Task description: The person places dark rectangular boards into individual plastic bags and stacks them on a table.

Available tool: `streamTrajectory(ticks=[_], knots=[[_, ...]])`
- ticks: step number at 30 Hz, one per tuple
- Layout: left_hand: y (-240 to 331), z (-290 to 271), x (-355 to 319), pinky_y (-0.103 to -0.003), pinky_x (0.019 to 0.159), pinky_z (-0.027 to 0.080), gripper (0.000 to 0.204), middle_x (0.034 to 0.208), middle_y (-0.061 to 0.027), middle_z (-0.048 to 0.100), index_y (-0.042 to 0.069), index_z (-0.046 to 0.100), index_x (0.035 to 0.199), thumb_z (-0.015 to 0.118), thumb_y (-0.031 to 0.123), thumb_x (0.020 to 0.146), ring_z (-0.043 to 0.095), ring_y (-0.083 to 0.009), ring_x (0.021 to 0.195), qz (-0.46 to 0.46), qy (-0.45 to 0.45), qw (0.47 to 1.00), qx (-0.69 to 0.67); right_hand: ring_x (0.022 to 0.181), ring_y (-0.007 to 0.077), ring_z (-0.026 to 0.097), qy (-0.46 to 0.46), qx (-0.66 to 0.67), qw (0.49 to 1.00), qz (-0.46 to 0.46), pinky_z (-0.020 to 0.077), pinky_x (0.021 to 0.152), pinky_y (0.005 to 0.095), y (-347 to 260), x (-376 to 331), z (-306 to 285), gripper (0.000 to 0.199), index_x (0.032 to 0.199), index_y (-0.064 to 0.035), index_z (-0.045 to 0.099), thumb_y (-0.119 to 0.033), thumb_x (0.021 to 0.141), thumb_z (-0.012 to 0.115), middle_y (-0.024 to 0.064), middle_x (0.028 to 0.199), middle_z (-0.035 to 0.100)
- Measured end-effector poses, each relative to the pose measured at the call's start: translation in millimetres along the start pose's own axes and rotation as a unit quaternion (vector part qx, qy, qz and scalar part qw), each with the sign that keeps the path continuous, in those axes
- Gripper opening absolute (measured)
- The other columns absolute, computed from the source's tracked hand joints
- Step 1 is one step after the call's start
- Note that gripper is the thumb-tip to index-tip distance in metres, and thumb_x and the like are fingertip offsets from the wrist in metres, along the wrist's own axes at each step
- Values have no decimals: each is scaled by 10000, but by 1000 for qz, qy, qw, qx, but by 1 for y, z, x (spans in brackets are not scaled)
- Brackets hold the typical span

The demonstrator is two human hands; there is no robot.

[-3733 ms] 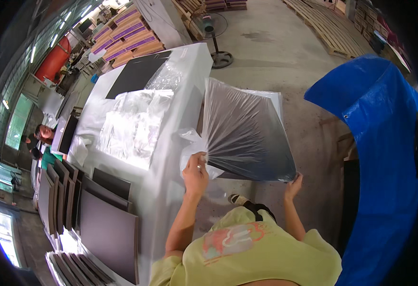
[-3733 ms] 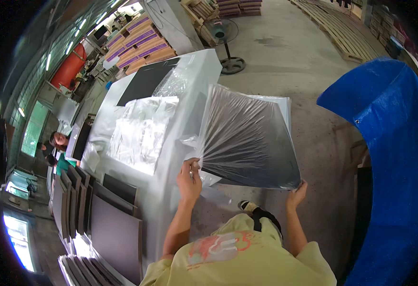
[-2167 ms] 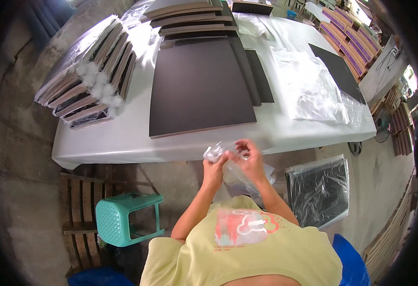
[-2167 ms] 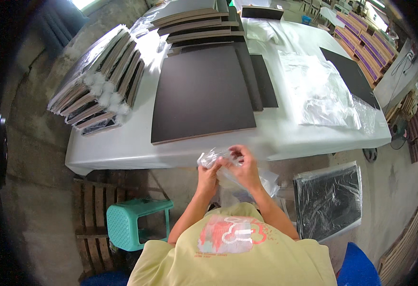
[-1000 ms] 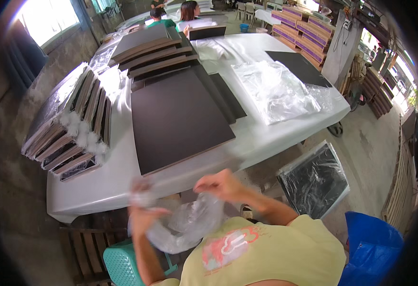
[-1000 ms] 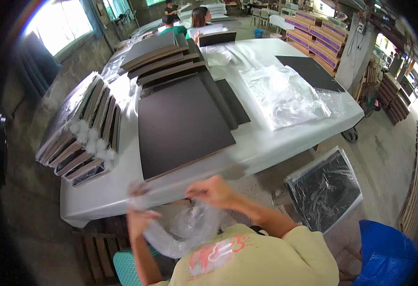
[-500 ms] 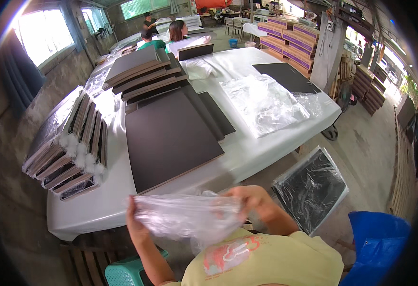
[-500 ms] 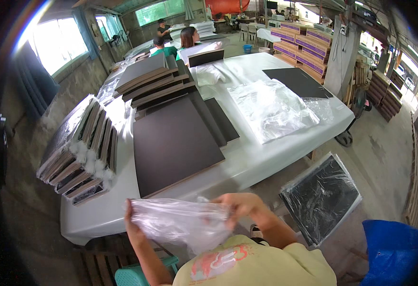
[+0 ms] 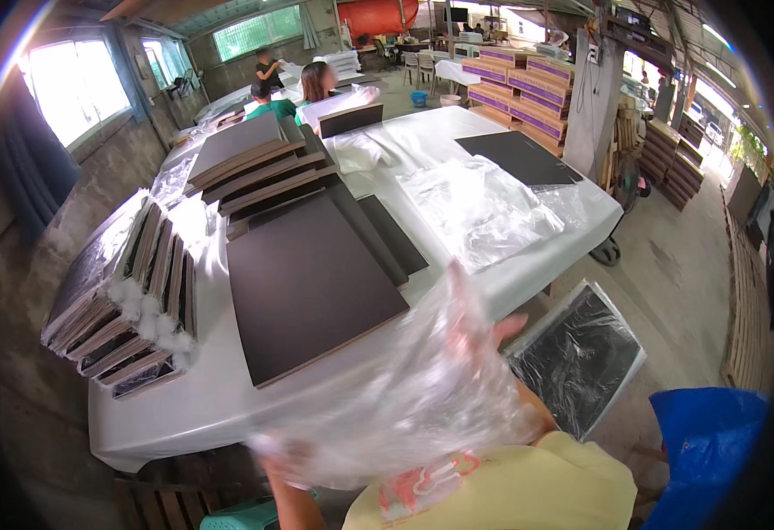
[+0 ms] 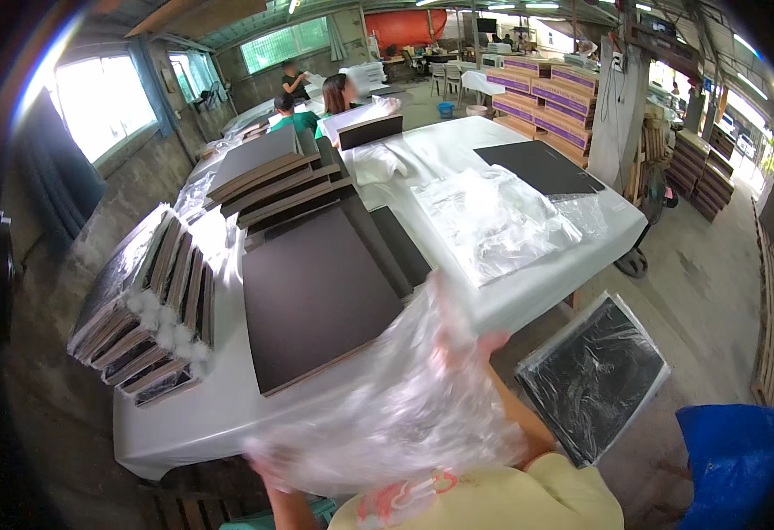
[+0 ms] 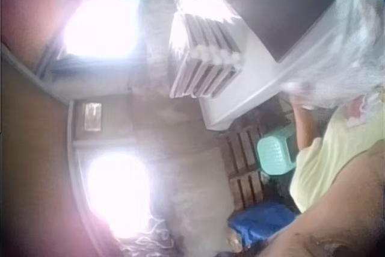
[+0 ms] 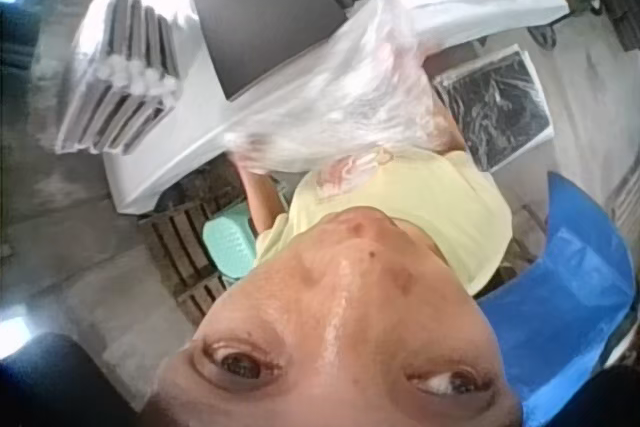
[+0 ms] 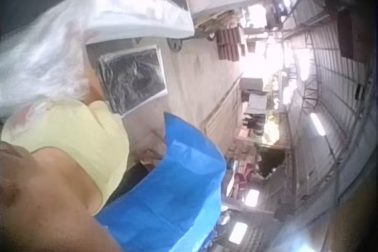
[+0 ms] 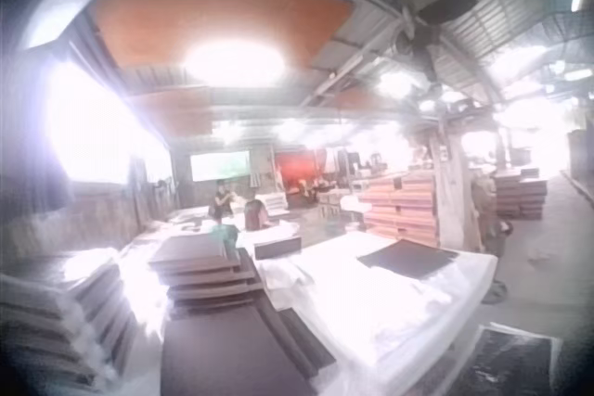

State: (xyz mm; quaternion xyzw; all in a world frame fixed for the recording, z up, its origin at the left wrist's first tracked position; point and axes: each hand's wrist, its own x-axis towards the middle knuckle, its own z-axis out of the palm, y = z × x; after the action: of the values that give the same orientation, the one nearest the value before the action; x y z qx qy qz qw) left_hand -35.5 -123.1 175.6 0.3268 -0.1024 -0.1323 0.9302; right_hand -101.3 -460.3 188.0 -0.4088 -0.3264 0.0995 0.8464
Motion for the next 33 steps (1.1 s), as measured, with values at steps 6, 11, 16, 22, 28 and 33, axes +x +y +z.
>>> streamTrajectory(ticks=[6,11,16,22,28,33], knots=[[37,-19,4,-408,939,318,789,1275,-111,369,24,332,1259,536,516,676,394,-273,1118,100,23,994,36,978,208,462,432,-280,849,-120,334,880,334,10,25,-28,496,1098,-22,418,-378,774,542,90,1044,488],[25,-15,-10,-402,928,331,775,1276,-116,370,14,333,1255,586,444,661,403,-269,1117,10,4,996,83,1024,205,437,534,-403,707,-231,312,910,336,-20,63,-66,528,1154,-41,378,-407,795,501,85,1108,457],[84,-42,-10,-395,917,343,769,1277,-120,371,4,334,1250,636,371,646,412,-264,1117,143,71,984,84,1071,203,413,526,-505,647,-224,290,939,338,48,34,-46,560,1211,-59,338,-436,815,460,80,1172,425],[62,-61,2,-387,903,359,772,1278,-126,373,-8,335,1245,696,284,628,423,-259,1116,-115,-54,937,326,1095,209,408,489,-684,488,-236,292,949,349,30,38,-53,609,1271,-77,293,-479,830,417,72,1240,392],[48,-126,2,-356,911,377,887,1243,-139,404,3,308,1249,773,160,510,435,-256,1097,-98,73,989,78,954,256,517,121,176,907,-362,417,837,399,32,77,4,691,1288,-71,277,-519,791,451,59,1246,394],[77,-148,-3,-292,690,481,646,902,-21,493,63,395,1085,741,103,540,518,-166,910,-41,97,984,141,847,210,556,307,-148,939,38,452,755,345,36,24,9,678,1261,-44,342,-237,681,635,78,1096,503]])
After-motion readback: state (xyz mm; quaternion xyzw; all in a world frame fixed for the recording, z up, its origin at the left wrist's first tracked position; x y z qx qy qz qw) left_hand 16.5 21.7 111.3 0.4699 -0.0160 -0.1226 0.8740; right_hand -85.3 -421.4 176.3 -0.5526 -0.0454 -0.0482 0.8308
